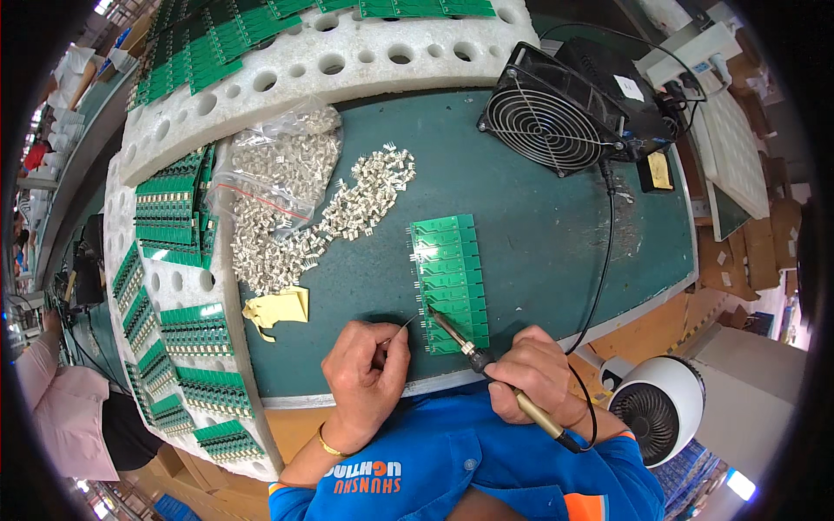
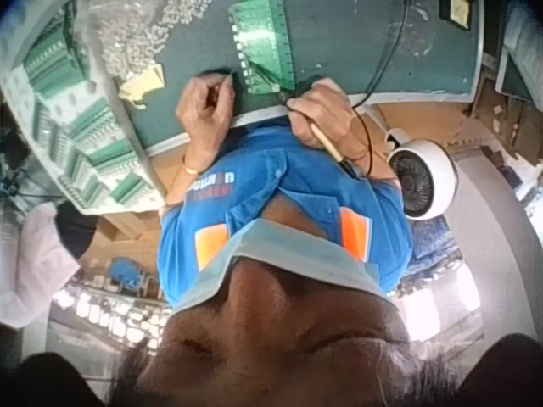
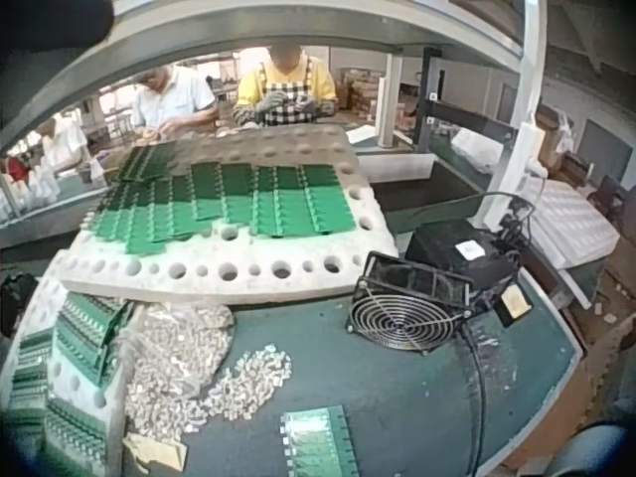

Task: The person solders electronic components onto green printed circuit boards using a soldering iron and solder wire.

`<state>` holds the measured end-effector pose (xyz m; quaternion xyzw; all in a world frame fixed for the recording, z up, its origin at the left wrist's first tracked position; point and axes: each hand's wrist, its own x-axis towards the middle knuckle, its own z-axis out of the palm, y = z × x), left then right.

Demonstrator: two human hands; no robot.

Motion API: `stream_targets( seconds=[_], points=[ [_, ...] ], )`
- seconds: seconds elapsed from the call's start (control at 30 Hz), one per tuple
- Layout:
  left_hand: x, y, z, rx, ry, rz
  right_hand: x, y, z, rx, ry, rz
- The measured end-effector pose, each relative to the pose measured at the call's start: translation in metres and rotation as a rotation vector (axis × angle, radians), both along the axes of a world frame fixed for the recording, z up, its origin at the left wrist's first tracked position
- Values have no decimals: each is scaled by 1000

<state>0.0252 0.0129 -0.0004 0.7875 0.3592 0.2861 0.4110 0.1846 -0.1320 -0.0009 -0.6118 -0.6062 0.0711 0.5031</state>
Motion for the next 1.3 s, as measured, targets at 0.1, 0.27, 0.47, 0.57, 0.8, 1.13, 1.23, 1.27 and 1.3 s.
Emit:
stream_targets(
  seconds=[0.1,0.27,0.47,0.57,0.8,1.13,1.23,1.27,1.3],
  points=[
    [0,-1,0,-3,-6,-1,0,0,0,-3,-4,-3],
    [0,0,0,21,-17,-5,0,0,2,-3,-15,-8],
    [-5,0,1,-27,5,7,0,-8,6,-2,-31,-31],
    [-8,1,2,-63,17,8,1,-11,6,22,-23,-43],
    [-10,-1,4,-19,2,-28,-1,-15,6,22,-6,-40],
    [-12,-4,1,85,-3,-54,-7,-14,0,65,35,-29],
    [-13,-5,-1,79,5,-64,-8,-14,-1,52,44,-37],
    [-13,-5,-2,79,3,-63,-8,-14,0,52,42,-35],
    [-13,-5,-3,74,-5,-61,-8,-13,0,51,52,-35]
  ],
)
